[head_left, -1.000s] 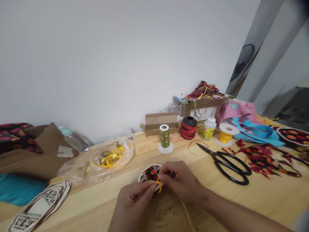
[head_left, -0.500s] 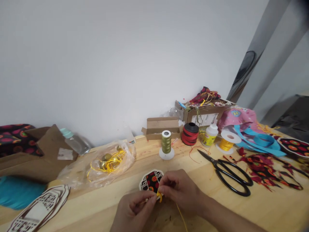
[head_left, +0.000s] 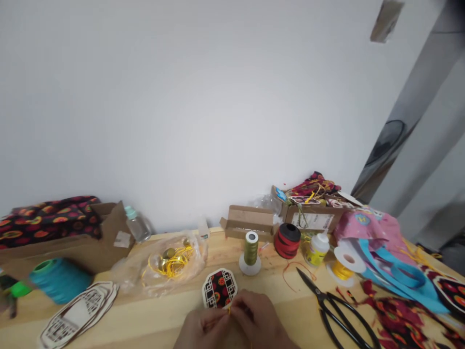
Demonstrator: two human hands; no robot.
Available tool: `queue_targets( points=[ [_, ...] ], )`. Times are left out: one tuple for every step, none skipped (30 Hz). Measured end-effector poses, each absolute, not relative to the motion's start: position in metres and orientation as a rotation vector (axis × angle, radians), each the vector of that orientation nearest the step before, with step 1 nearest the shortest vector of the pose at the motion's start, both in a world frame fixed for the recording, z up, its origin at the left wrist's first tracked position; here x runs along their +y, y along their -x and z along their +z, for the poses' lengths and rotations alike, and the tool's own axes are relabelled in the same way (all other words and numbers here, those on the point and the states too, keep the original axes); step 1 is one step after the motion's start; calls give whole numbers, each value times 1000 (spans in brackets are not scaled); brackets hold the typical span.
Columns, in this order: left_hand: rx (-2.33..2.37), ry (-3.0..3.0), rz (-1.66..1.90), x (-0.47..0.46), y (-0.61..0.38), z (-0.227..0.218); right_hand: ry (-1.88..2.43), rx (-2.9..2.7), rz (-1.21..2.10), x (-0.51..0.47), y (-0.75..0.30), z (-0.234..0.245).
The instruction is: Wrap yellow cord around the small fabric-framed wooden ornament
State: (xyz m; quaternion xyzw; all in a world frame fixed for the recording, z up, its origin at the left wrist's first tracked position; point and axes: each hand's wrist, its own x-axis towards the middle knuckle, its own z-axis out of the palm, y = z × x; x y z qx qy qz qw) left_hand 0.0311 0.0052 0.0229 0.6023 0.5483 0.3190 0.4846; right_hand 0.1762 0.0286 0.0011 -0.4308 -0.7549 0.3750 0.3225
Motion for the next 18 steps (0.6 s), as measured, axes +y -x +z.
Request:
queue_targets(
  points=[
    [1372, -1462, 793, 6, -31, 21, 1143, -1954, 1002, 30, -176, 0],
    [1419, -1464, 810, 7, -30, 18, 1154, -1921, 1034, 31, -176, -1],
    [1461, -1463, 839, 7, -29, 16, 1162, -1882, 1080, 31, -175, -3],
    [1496, -1444, 865, 6, -27, 14, 1164, -1842, 1140, 31, -175, -5],
    [1521, -1422, 896, 4, -26, 12, 1155, -1798, 1213, 31, -175, -6],
    [1530, -1406, 918, 2, -25, 11, 1137, -1742, 1311, 31, -176, -8],
    [1540, -1399, 931, 0, -24, 11, 1116, -1678, 1420, 31, -177, -8],
    [1544, -1398, 936, -2, -24, 11, 1095, -1618, 1519, 31, -177, -8],
    [1545, -1396, 931, -3, -24, 12, 1078, -1557, 1616, 30, -179, -8],
    [1542, -1387, 928, -3, -24, 12, 1064, -1497, 1714, 30, -180, -7],
    [1529, -1368, 929, -4, -24, 13, 1052, -1435, 1814, 30, -182, -5],
    [1511, -1346, 941, -4, -25, 13, 1036, -1364, 1914, 29, -183, -2],
    [1491, -1328, 960, -3, -25, 14, 1006, -1275, 2018, 29, -185, 1],
    [1471, -1318, 975, -3, -25, 14, 953, -1149, 2143, 28, -187, 4],
    [1456, -1316, 984, -3, -25, 15, 886, -1012, 2256, 28, -188, 7],
    [1444, -1321, 982, -2, -25, 16, 822, -891, 2337, 28, -190, 10],
    [1436, -1325, 970, -2, -24, 16, 763, -784, 2395, 28, -190, 12],
    [1430, -1327, 950, -2, -23, 17, 714, -704, 2437, 28, -191, 14]
  ],
)
